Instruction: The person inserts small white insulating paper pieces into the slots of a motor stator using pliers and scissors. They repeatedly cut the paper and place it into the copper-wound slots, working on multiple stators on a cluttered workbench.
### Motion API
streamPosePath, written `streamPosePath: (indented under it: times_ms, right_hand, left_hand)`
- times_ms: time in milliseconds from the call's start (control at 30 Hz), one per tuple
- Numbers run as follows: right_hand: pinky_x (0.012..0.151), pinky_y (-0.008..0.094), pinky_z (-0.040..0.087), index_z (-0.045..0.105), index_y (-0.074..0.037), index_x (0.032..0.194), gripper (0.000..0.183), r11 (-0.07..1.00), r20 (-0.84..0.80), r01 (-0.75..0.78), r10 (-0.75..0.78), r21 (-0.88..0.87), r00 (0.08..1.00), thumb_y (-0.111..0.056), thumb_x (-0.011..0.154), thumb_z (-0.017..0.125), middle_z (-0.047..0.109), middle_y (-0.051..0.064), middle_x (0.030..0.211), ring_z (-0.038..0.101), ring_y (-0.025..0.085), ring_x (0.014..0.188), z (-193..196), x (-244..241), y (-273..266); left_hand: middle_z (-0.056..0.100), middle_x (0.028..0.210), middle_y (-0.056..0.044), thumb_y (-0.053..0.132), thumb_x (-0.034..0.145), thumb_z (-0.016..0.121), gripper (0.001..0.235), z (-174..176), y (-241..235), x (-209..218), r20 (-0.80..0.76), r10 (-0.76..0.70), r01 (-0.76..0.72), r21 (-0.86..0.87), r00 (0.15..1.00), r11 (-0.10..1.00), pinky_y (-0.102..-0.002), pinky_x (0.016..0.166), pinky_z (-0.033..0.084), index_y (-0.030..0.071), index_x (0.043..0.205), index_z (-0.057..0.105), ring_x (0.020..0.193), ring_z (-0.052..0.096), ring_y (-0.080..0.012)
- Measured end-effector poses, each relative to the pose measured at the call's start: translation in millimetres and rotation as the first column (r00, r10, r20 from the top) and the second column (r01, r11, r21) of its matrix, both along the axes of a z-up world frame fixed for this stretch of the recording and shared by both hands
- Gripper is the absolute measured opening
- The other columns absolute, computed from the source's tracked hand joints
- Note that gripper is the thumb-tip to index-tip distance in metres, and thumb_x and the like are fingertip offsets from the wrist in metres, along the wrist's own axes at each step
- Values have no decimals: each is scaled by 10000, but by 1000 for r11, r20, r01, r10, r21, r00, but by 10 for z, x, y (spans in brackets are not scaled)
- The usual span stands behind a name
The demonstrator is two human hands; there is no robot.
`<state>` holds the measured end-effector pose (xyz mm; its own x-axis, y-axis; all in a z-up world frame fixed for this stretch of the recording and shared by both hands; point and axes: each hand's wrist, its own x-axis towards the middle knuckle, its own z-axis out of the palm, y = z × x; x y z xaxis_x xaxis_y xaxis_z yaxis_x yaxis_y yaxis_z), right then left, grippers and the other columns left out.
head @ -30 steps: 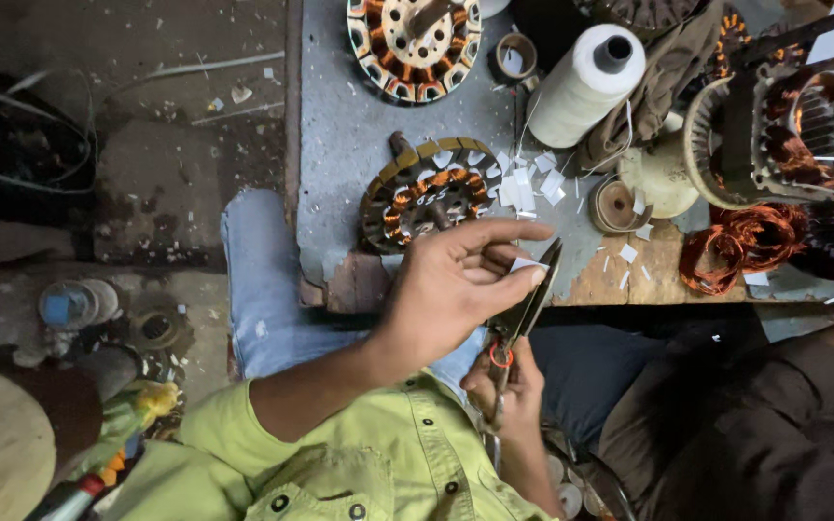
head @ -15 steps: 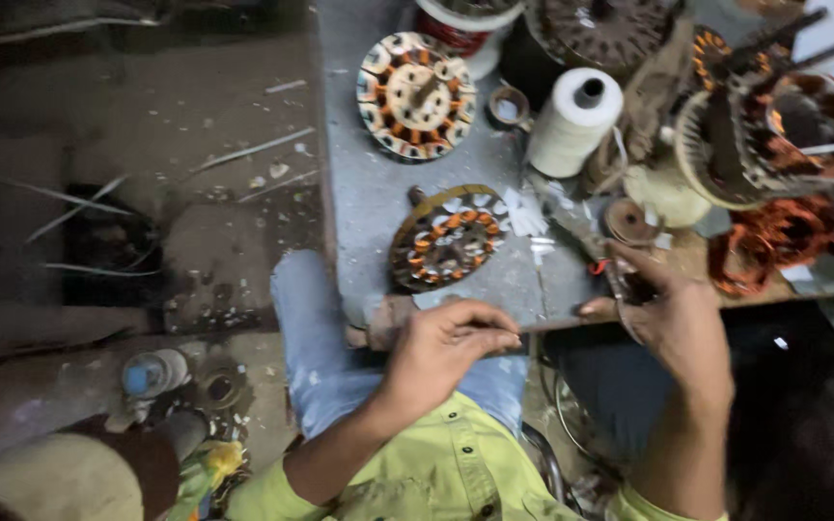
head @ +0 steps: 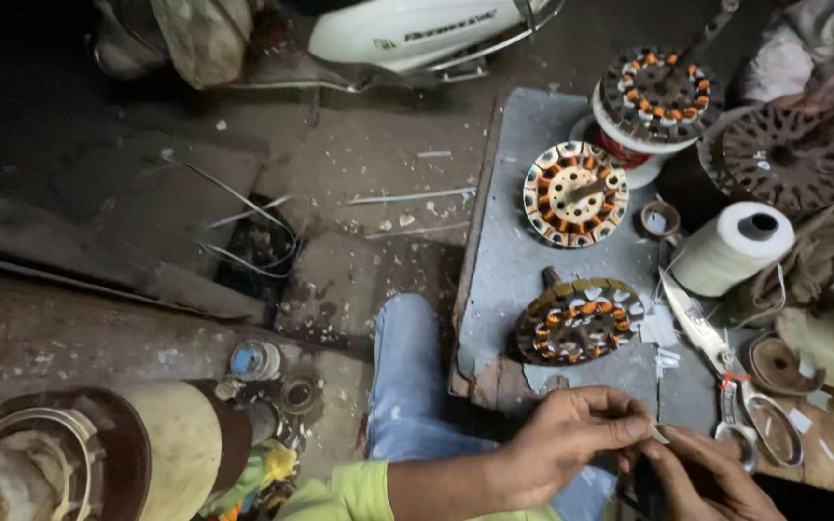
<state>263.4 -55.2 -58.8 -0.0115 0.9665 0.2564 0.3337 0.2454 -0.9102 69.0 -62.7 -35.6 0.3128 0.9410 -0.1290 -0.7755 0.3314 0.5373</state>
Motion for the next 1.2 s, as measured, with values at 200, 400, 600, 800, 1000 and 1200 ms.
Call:
streamPosePath:
  times_ms: [200,400,600,800,1000,1200]
  right_hand:
    - [949,284,562,749,-13,1105,311,939,219,-298,259,170,941,-10,795,771,771,136,1073,757,176,1000,-160,249,366]
    - [935,287,584,776,-10,1062,297,950,90,-301,294,79,952,14,767,783,789,130,1034,770,190,981,-171,5,259]
    - [872,282,600,736,-25,1129,390,828,371,-540,459,151,807,-46,744,794,777,133,1042,779,190,958,-249,76,428]
    - [886,320,588,663,-43,1244,544,599,700,-775,465,202,542,-124,729,818,745,131,1115,751,223,1013,-291,367,671]
    - [866,293,594,718,-100,1137,451,885,490,-406,256,228,833,-104,704,842,772,92,1031,768,197,953,327,102,433]
    - [830,244,577,742,3,1068,223,991,247,-65,35,114,968,-3,860,824,750,129,1055,737,190,936,813,-389,162]
  left_hand:
    - [741,1028,-29,120,972,753,203,206,-14,-206,-515,306,-148,325,801,934,-227,817,584,10,1140,721,895,692,-67]
    - [715,866,-81,19,892,763,103,181,-55,-340,-688,557,-58,604,465,795,-253,708,559,-5,975,709,792,677,-113]
    - [681,838,-62,15,980,710,114,-96,-13,-397,-245,59,-35,100,968,994,-243,561,539,35,1055,627,650,647,-92]
    - [672,823,-55,48,1035,707,107,78,-14,-524,-296,-20,72,166,955,983,-242,571,488,6,1105,638,636,600,-93]
    - [665,1200,-160,133,920,765,327,460,161,-675,-540,825,-296,825,-167,480,-409,1088,480,48,1206,630,1234,595,-261]
    - [625,1373,-125,188,1018,650,530,187,504,-740,-309,567,-499,276,763,822,-337,1138,418,42,1478,431,1300,563,-203]
